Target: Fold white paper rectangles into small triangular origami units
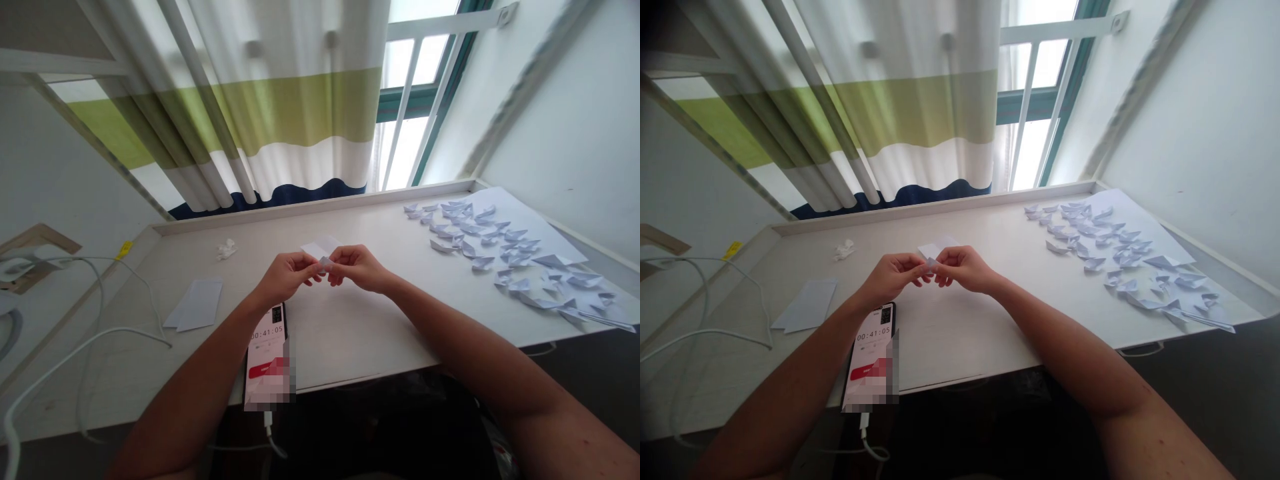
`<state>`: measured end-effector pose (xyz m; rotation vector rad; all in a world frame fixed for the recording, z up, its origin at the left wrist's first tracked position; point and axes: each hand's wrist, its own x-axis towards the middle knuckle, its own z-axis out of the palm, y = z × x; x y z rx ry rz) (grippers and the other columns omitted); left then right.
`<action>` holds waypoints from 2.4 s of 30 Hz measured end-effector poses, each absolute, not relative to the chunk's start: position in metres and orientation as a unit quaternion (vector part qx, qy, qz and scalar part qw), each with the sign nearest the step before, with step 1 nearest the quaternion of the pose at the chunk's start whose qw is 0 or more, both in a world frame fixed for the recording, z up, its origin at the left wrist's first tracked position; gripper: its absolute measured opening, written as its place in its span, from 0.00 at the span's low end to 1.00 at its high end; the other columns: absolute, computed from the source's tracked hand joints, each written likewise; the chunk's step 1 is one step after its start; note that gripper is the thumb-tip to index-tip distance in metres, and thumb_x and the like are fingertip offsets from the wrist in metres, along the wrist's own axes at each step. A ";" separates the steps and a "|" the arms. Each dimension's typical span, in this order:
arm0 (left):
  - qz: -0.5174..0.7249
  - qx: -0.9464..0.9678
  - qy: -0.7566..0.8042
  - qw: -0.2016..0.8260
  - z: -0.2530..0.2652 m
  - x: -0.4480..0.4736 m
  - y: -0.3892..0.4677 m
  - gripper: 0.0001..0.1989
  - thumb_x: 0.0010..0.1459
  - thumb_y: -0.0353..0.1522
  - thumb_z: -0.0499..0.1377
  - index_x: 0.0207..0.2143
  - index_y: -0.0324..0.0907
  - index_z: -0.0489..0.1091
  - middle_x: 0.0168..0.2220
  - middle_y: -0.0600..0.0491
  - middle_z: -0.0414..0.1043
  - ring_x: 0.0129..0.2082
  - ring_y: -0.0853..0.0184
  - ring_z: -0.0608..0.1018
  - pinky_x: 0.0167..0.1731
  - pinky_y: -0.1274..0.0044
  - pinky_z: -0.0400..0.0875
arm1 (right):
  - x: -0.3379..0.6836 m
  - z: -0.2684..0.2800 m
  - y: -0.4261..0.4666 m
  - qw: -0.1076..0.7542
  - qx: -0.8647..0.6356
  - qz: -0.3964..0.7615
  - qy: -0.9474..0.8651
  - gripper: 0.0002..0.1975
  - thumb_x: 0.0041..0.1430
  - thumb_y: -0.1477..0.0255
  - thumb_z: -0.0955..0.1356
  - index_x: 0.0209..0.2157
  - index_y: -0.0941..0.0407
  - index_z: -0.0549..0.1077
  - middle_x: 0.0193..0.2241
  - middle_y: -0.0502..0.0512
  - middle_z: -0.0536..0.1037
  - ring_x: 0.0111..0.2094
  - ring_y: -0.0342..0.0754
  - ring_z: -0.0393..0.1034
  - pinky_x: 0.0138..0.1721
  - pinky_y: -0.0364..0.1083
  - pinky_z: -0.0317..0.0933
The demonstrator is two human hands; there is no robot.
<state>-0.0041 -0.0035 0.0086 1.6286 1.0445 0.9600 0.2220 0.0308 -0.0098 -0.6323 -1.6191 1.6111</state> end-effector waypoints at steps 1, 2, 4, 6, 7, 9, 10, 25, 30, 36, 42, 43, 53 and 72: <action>0.391 0.665 0.427 0.472 0.007 -0.004 -0.003 0.19 0.61 0.48 0.73 0.38 0.41 0.85 0.34 0.45 0.86 0.34 0.61 0.86 0.33 0.73 0.80 | 0.223 -0.010 0.031 0.373 -0.247 0.631 -0.634 0.23 0.53 0.53 0.84 0.31 0.59 0.81 0.25 0.53 0.85 0.25 0.43 0.80 0.29 0.42 0.75; 0.392 0.664 0.428 0.472 0.006 -0.004 -0.003 0.19 0.60 0.48 0.74 0.37 0.40 0.84 0.33 0.45 0.85 0.33 0.61 0.86 0.33 0.73 0.80 | 0.224 -0.009 0.032 0.367 -0.246 0.635 -0.634 0.23 0.54 0.53 0.83 0.32 0.59 0.81 0.26 0.53 0.85 0.26 0.43 0.80 0.29 0.42 0.75; 0.404 0.657 0.433 0.467 0.005 -0.004 -0.003 0.20 0.59 0.49 0.74 0.37 0.40 0.83 0.31 0.46 0.85 0.31 0.62 0.85 0.33 0.72 0.80 | 0.225 -0.010 0.033 0.348 -0.242 0.649 -0.632 0.25 0.56 0.50 0.82 0.34 0.59 0.82 0.28 0.55 0.86 0.27 0.45 0.82 0.30 0.43 0.77; 0.425 0.643 0.442 0.460 0.004 -0.005 -0.003 0.21 0.58 0.49 0.75 0.36 0.39 0.83 0.30 0.47 0.84 0.29 0.63 0.85 0.33 0.72 0.80 | 0.225 -0.011 0.034 0.332 -0.241 0.661 -0.629 0.27 0.57 0.47 0.80 0.36 0.60 0.82 0.30 0.58 0.88 0.29 0.47 0.84 0.30 0.44 0.78; 0.432 0.636 0.446 0.458 0.005 -0.005 -0.003 0.21 0.58 0.49 0.75 0.36 0.39 0.83 0.29 0.48 0.84 0.29 0.63 0.85 0.33 0.72 0.80 | 0.225 -0.012 0.035 0.332 -0.244 0.662 -0.626 0.28 0.57 0.47 0.80 0.36 0.60 0.83 0.31 0.58 0.88 0.28 0.48 0.84 0.30 0.44 0.78; 0.433 0.631 0.453 0.457 0.005 -0.006 -0.003 0.21 0.57 0.49 0.76 0.36 0.39 0.83 0.30 0.48 0.84 0.29 0.63 0.85 0.33 0.72 0.80 | 0.224 -0.013 0.036 0.346 -0.255 0.654 -0.623 0.28 0.56 0.47 0.81 0.35 0.60 0.83 0.30 0.58 0.88 0.26 0.47 0.84 0.29 0.44 0.77; 0.428 0.633 0.455 0.458 0.006 -0.007 -0.003 0.21 0.57 0.48 0.76 0.36 0.39 0.83 0.30 0.48 0.85 0.29 0.63 0.85 0.33 0.72 0.79 | 0.224 -0.014 0.036 0.355 -0.261 0.647 -0.622 0.28 0.55 0.47 0.81 0.34 0.60 0.83 0.29 0.58 0.87 0.26 0.46 0.83 0.29 0.44 0.77; 0.433 0.615 0.431 0.498 0.004 -0.004 -0.001 0.25 0.58 0.49 0.75 0.43 0.42 0.71 0.29 0.50 0.85 0.31 0.60 0.87 0.35 0.72 0.77 | 0.214 -0.030 0.033 0.427 -0.251 0.589 -0.638 0.26 0.54 0.55 0.83 0.47 0.57 0.82 0.33 0.54 0.87 0.29 0.48 0.84 0.31 0.47 0.80; 0.437 0.644 0.440 0.448 0.002 -0.003 0.000 0.20 0.60 0.46 0.72 0.45 0.41 0.77 0.35 0.49 0.85 0.37 0.60 0.86 0.40 0.69 0.78 | 0.215 -0.034 0.036 0.452 -0.268 0.557 -0.643 0.30 0.53 0.53 0.83 0.52 0.55 0.81 0.33 0.52 0.86 0.28 0.49 0.83 0.29 0.48 0.80; 0.412 0.689 0.457 0.383 0.016 -0.004 -0.006 0.17 0.60 0.45 0.72 0.41 0.41 0.82 0.42 0.46 0.85 0.42 0.59 0.84 0.44 0.66 0.79 | 0.217 -0.031 0.035 0.442 -0.272 0.556 -0.649 0.28 0.53 0.53 0.83 0.48 0.56 0.82 0.27 0.51 0.84 0.28 0.50 0.83 0.31 0.49 0.81; 0.365 0.695 0.454 0.420 0.019 -0.010 -0.005 0.18 0.57 0.45 0.74 0.42 0.41 0.84 0.41 0.45 0.86 0.40 0.59 0.85 0.42 0.68 0.79 | 0.218 -0.028 0.034 0.424 -0.275 0.559 -0.657 0.28 0.52 0.51 0.83 0.44 0.57 0.84 0.25 0.52 0.84 0.26 0.48 0.82 0.31 0.48 0.79; 0.366 0.693 0.451 0.428 0.018 -0.010 -0.005 0.20 0.56 0.45 0.75 0.43 0.40 0.84 0.42 0.45 0.86 0.40 0.59 0.85 0.42 0.68 0.79 | 0.218 -0.028 0.034 0.423 -0.274 0.560 -0.657 0.28 0.52 0.50 0.83 0.44 0.57 0.84 0.25 0.52 0.85 0.26 0.48 0.82 0.31 0.48 0.79; 0.367 0.672 0.418 0.489 0.010 -0.013 -0.003 0.29 0.59 0.43 0.76 0.58 0.39 0.78 0.42 0.43 0.88 0.42 0.55 0.88 0.46 0.63 0.80 | 0.221 -0.026 0.036 0.397 -0.259 0.566 -0.675 0.27 0.55 0.50 0.82 0.43 0.58 0.84 0.29 0.55 0.87 0.27 0.47 0.82 0.29 0.46 0.79; 0.461 0.641 0.390 0.475 -0.003 0.003 -0.002 0.23 0.60 0.39 0.74 0.54 0.40 0.81 0.45 0.43 0.87 0.45 0.57 0.88 0.50 0.64 0.83 | 0.208 -0.017 0.020 0.465 -0.364 0.347 -0.728 0.06 0.64 0.68 0.75 0.41 0.54 0.83 0.34 0.56 0.88 0.40 0.54 0.86 0.33 0.47 0.78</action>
